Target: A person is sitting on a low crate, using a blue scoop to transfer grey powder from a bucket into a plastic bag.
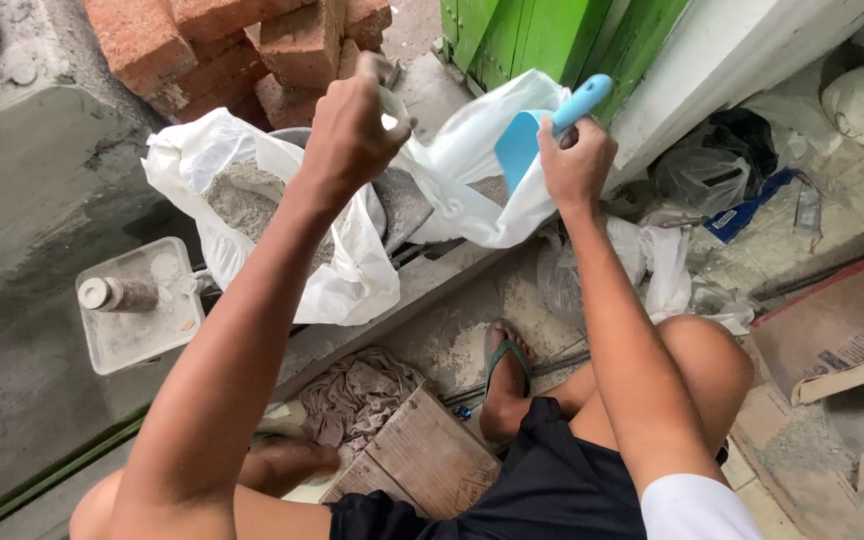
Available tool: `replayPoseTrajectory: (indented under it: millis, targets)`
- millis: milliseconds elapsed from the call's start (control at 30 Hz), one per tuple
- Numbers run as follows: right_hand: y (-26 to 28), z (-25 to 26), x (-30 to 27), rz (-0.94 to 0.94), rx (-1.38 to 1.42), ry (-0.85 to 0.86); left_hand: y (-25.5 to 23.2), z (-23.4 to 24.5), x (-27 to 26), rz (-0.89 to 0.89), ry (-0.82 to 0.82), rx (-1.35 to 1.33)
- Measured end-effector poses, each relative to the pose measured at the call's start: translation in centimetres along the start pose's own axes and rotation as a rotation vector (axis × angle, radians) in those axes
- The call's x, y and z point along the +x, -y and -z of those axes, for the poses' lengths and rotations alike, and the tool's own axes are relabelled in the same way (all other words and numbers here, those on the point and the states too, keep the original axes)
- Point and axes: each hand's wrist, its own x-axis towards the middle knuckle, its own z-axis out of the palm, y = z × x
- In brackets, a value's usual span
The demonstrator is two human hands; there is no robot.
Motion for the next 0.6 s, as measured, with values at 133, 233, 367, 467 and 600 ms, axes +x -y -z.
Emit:
replayPoseTrajectory:
  millis: [133,233,367,467,600]
  targets:
    - [0.3,1.3,0.9,0.096,-0.174,0.114,-1.3,0.9,-1.2,-0.055,0.111,0.124]
    - [1.3,2.6,1.2,-0.015,-0.319,0.285,-1.4,1.0,-2.0,-0.145,0.134,0.334]
    - [0.8,2.4,0.5,-0.084,-0.355,0.351,-1.5,1.7,-2.6,-0.123,0.017,0.191]
    - [0.9,2.1,0.2,-0.130,-0.408,0.419,-1.6,2.6,-4.0,-0.097,0.036,0.170]
    - [0.5,2.2,0.6,-0.201,-0.499,0.466,-2.5,5.3,-7.9,-0.169,0.068,0.255]
